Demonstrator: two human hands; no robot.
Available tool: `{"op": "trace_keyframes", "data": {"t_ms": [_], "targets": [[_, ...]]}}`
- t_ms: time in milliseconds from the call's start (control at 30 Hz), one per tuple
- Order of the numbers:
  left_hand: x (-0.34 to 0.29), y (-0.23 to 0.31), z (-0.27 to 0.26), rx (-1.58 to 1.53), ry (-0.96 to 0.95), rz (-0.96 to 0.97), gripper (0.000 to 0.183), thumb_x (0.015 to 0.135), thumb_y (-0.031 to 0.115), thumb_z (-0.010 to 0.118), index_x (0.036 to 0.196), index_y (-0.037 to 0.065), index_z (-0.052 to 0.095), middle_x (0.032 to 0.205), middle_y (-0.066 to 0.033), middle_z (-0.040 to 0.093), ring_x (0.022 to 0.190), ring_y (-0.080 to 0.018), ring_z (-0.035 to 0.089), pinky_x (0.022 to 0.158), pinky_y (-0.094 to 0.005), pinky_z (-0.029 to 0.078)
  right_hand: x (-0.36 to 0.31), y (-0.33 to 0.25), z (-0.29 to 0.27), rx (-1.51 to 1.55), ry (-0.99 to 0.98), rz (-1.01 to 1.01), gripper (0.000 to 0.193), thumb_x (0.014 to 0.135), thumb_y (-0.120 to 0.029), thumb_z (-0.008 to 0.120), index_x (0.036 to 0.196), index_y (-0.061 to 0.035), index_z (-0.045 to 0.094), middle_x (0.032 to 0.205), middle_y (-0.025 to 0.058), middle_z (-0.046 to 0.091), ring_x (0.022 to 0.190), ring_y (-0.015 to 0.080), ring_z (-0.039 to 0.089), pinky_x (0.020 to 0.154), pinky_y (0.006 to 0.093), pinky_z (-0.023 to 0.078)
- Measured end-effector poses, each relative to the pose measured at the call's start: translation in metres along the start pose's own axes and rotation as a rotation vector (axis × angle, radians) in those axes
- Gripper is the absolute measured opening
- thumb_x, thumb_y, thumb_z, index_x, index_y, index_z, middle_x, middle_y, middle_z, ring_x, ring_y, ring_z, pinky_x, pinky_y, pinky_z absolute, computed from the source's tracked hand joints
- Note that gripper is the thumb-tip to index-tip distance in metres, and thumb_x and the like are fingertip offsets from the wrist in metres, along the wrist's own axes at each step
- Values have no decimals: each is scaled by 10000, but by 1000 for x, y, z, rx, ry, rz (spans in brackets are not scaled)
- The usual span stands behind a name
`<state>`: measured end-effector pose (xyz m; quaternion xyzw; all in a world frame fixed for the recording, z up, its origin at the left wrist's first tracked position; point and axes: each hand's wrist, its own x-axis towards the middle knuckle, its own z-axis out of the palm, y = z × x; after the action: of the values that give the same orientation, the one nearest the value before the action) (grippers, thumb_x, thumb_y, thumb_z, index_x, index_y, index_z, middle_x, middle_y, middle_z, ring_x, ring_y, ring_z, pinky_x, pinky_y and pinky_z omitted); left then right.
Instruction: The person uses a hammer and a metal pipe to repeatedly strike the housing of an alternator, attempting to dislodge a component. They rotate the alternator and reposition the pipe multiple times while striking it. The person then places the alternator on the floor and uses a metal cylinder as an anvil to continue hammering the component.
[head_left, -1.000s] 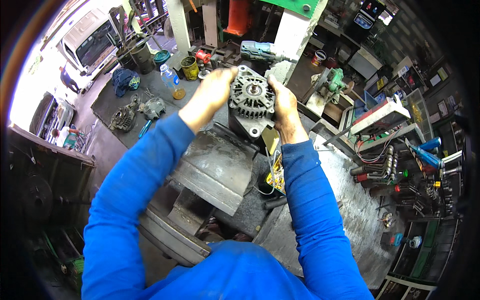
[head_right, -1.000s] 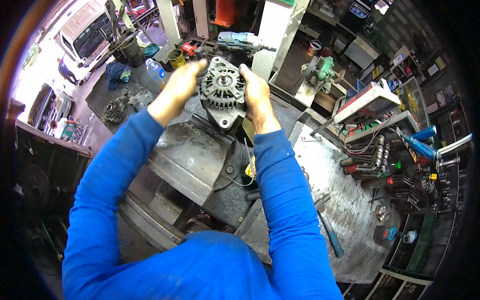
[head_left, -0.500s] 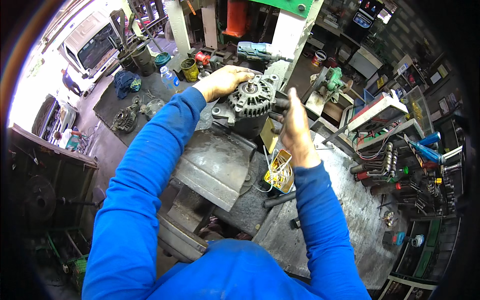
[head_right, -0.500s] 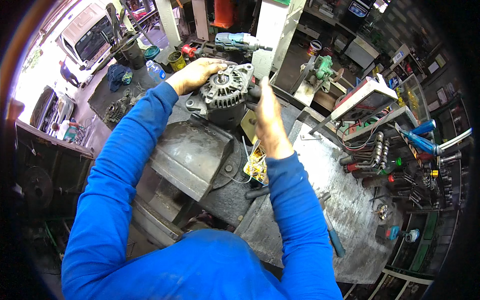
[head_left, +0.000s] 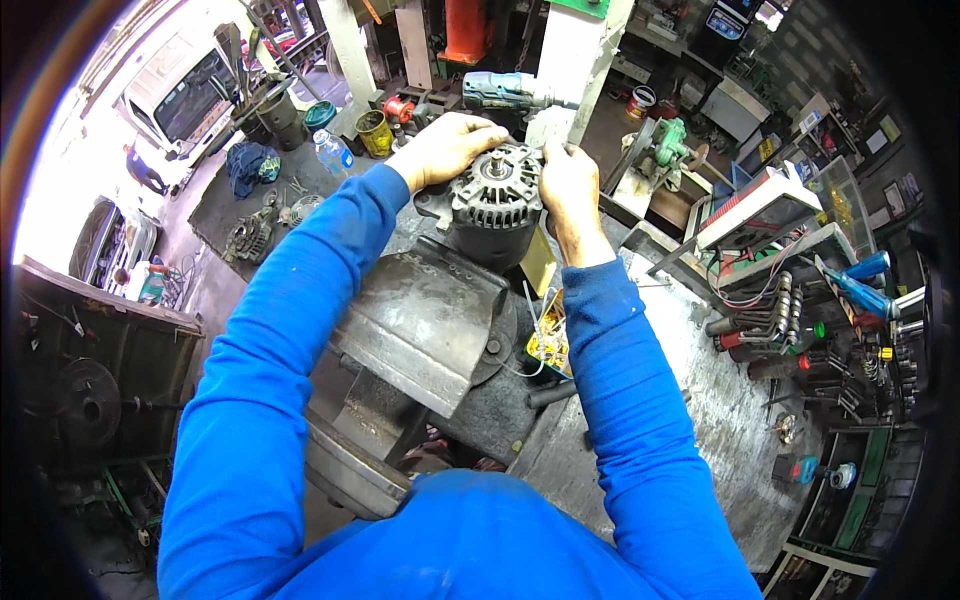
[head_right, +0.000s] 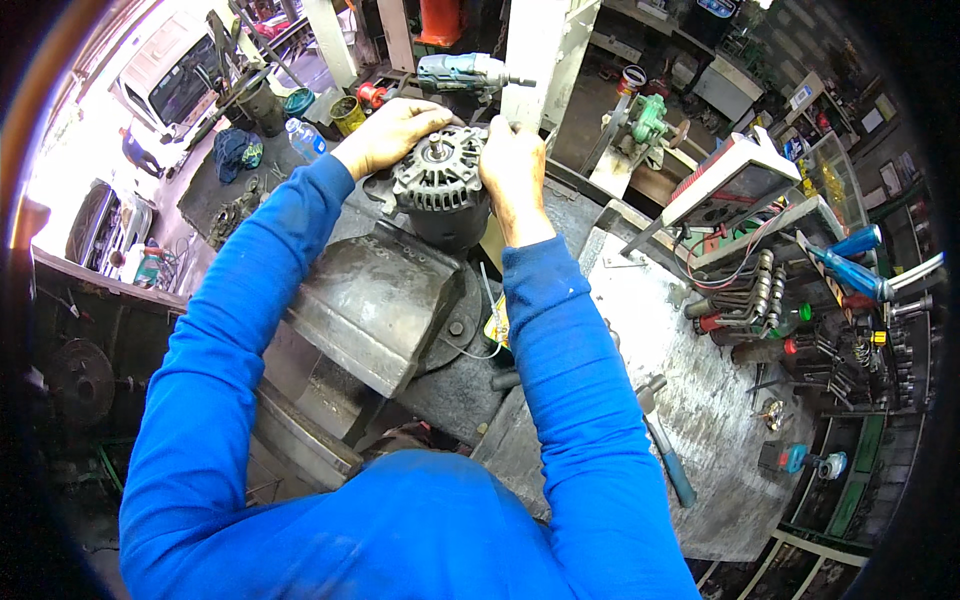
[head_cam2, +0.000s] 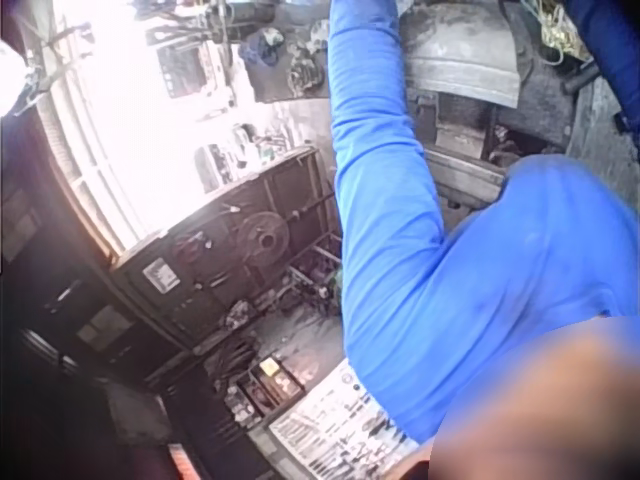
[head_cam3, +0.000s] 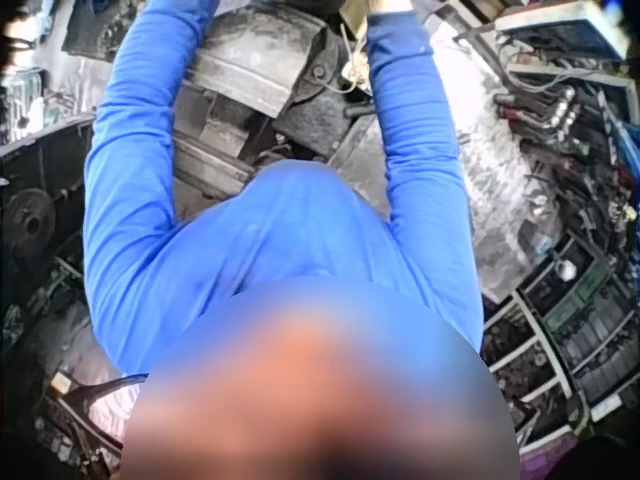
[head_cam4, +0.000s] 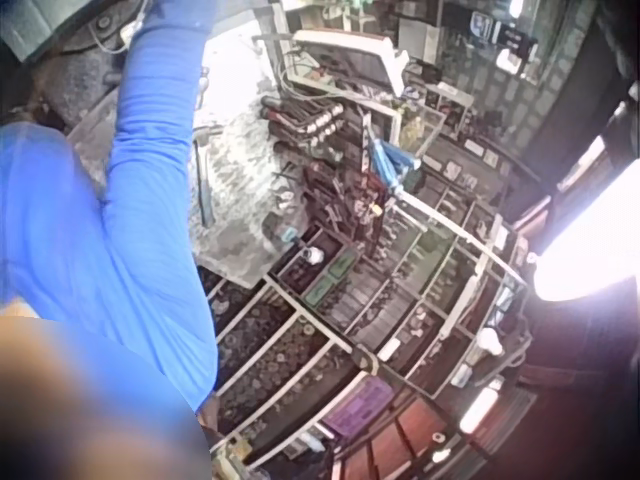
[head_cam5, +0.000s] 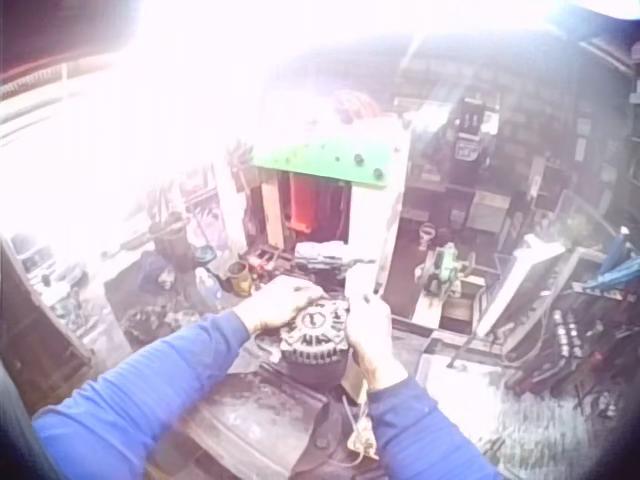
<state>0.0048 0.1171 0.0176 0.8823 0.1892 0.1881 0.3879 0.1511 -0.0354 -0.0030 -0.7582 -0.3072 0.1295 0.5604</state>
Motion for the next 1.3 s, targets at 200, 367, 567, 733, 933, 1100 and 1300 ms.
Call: {"op": "trace_keyframes", "data": {"t_ms": [200,367,567,733,933,1100,1300], "targets": [[-71,40,6,108,200,3,828,917,499,727,1483,-57,489,1431,-280,596,1324,-386,586,1124,-417,461,-16,-19,-4,-1,98,-19,475,1020,-321,537,1071,119,708,1028,354,717,989,450,716,899,478,530],[-75,48,38,239,253,-168,1295,608,520,975,1572,-61,336,1454,-263,589,1362,-325,582,1157,-393,445,-15,-4,11,151,147,-29,443,1021,-286,534,984,128,687,981,361,710,975,504,695,890,519,520],[-67,18,-3,263,142,-50,1225,575,431,1003,1556,22,395,1444,-227,603,1346,-321,599,1153,-406,459,-22,-5,33,224,122,-25,441,1042,-290,527,1098,125,667,1101,372,694,1088,506,667,960,505,505],[-73,20,-2,225,114,-39,1249,576,397,996,1588,54,350,1459,-223,590,1350,-338,588,1165,-419,450,-18,4,19,276,-110,-15,460,1075,-367,542,1181,69,645,1154,263,720,1091,365,687,972,436,513],[-71,19,-3,177,96,-79,1300,536,432,1003,1583,25,348,1416,-249,619,1326,-369,605,1147,-419,462,-38,45,-70,86,-374,-76,670,1077,-469,565,1542,0,452,1472,149,568,1267,267,576,1014,361,509],[-71,13,0,237,153,8,1268,548,404,992,1576,12,361,1414,-250,621,1327,-351,606,1152,-399,451,-172,113,-224,-770,-454,303,330,949,-219,585,1167,16,663,858,259,722,806,367,722,729,474,553],[-76,20,1,280,174,52,1247,568,351,993,1609,64,369,1495,-240,564,1384,-345,563,1187,-406,430,-329,170,-228,-978,-229,-3,723,783,-319,874,1271,77,515,1300,332,572,1262,476,538,1043,523,469]]}}
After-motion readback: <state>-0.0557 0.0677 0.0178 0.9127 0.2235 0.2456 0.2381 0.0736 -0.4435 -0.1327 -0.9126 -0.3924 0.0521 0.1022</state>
